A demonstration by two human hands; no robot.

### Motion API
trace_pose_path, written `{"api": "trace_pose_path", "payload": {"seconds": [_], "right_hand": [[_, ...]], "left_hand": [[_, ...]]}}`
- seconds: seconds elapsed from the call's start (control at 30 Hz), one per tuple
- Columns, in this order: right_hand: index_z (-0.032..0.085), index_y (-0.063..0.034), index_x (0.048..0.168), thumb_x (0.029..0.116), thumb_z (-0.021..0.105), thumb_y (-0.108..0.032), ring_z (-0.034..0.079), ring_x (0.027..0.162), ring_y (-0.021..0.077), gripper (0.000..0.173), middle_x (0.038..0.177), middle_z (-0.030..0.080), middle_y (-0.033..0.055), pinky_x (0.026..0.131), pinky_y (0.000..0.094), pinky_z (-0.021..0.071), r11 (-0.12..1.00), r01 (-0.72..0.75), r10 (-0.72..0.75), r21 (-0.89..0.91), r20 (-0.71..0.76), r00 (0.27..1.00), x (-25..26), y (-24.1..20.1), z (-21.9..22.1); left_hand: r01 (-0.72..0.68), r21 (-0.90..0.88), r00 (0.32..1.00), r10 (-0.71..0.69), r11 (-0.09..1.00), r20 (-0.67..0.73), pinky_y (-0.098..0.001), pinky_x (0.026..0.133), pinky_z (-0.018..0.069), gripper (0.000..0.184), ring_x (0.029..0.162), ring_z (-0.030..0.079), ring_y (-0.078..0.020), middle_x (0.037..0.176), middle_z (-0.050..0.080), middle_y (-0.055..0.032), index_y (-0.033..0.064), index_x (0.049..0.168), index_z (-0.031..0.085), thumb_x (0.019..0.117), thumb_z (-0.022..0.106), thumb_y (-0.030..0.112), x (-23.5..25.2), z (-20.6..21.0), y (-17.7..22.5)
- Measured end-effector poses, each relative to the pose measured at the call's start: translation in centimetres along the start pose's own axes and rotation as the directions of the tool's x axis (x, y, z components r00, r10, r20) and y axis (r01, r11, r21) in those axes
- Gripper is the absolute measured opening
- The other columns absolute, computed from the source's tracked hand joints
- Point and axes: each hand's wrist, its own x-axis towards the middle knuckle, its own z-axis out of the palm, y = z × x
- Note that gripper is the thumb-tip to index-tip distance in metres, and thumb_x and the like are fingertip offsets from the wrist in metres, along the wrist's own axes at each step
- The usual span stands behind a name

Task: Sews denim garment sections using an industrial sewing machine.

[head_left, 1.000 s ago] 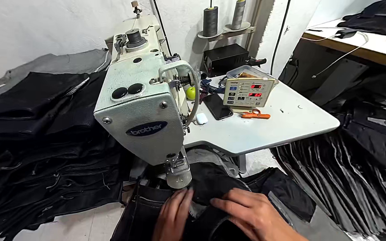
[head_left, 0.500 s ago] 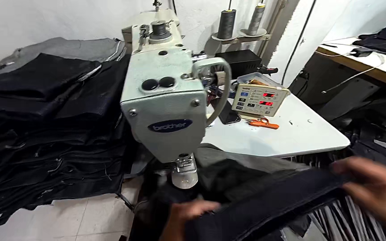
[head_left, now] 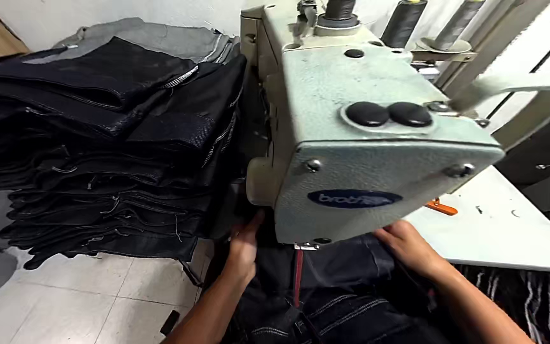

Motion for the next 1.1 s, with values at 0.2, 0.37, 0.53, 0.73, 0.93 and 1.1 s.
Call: {"api": "trace_pose_path", "payload": {"seconds": [0.2,0.37,0.53,0.73,0.93,1.1], "right_hand": [[0.07,0.0078,0.099,0.1016,0.057,-0.018,0.068,0.071,0.0385,0.029,0.078,0.068,0.0229,0.066,0.0606,0.0528,0.989,0.057,-0.053,-0.137,0.037,0.998,-1.4,1.3,2.8],[0.072,-0.0049,0.112,0.1017,0.06,-0.035,0.07,0.089,0.0349,0.034,0.099,0.071,0.0196,0.076,0.0508,0.0579,0.913,0.239,-0.264,-0.332,-0.03,0.964,-7.6,0.8,3.0],[0.068,-0.0186,0.113,0.103,0.06,-0.017,0.065,0.088,0.0269,0.013,0.089,0.064,0.0113,0.085,0.0404,0.0524,0.719,0.649,-0.645,-0.251,0.107,0.756,-9.6,-7.3,1.4],[0.061,-0.0194,0.13,0.1073,0.049,-0.017,0.059,0.085,0.0242,0.026,0.089,0.06,0.0075,0.085,0.0363,0.0468,0.581,0.697,-0.686,-0.42,0.207,0.697,-9.2,-10.4,3.9],[0.068,-0.021,0.125,0.1023,0.051,-0.009,0.054,0.103,0.0267,0.03,0.105,0.059,0.0131,0.092,0.0319,0.0417,0.636,0.518,-0.706,-0.572,-0.16,0.69,-4.8,-9.5,3.2],[0.075,-0.0239,0.112,0.0978,0.062,-0.013,0.055,0.107,0.0307,0.022,0.11,0.06,0.0203,0.09,0.0344,0.0427,0.664,0.462,-0.655,-0.588,-0.159,0.739,-4.5,-11.8,2.9]], "left_hand": [[-0.075,0.08,0.995,0.07,0.994,0.064,-0.0226,0.098,0.0504,0.031,0.108,0.062,-0.0035,0.116,0.066,-0.01,-0.0096,0.129,0.054,0.1054,0.048,0.01,-0.6,0.3,-2.0],[0.21,-0.143,0.936,-0.157,0.967,0.315,-0.0334,0.099,0.0581,0.028,0.106,0.071,-0.0104,0.111,0.075,-0.0033,0.0009,0.128,0.055,0.108,0.045,0.017,-5.1,-3.7,-2.6],[0.42,-0.146,0.837,-0.32,0.896,0.444,-0.0377,0.103,0.0551,0.037,0.116,0.067,-0.0133,0.121,0.072,-0.0042,0.0054,0.133,0.057,0.1076,0.046,0.03,-4.5,-5.0,-2.3],[0.305,-0.092,0.865,-0.235,0.948,0.444,-0.034,0.105,0.053,0.033,0.116,0.066,-0.011,0.12,0.072,-0.0046,0.0017,0.131,0.057,0.1081,0.046,0.022,-4.7,-4.8,-1.4],[0.179,-0.004,0.89,-0.16,0.984,0.426,-0.0273,0.103,0.0533,0.023,0.11,0.067,-0.0033,0.112,0.073,0.0024,0.0034,0.123,0.06,0.1048,0.054,0.017,-5.1,-5.0,-0.2],[0.172,0.012,0.904,-0.162,0.985,0.395,-0.0271,0.1,0.0549,0.02,0.106,0.068,-0.0037,0.107,0.073,0.0022,0.0038,0.119,0.061,0.1026,0.057,0.015,-4.9,-5.2,0.2]]}}
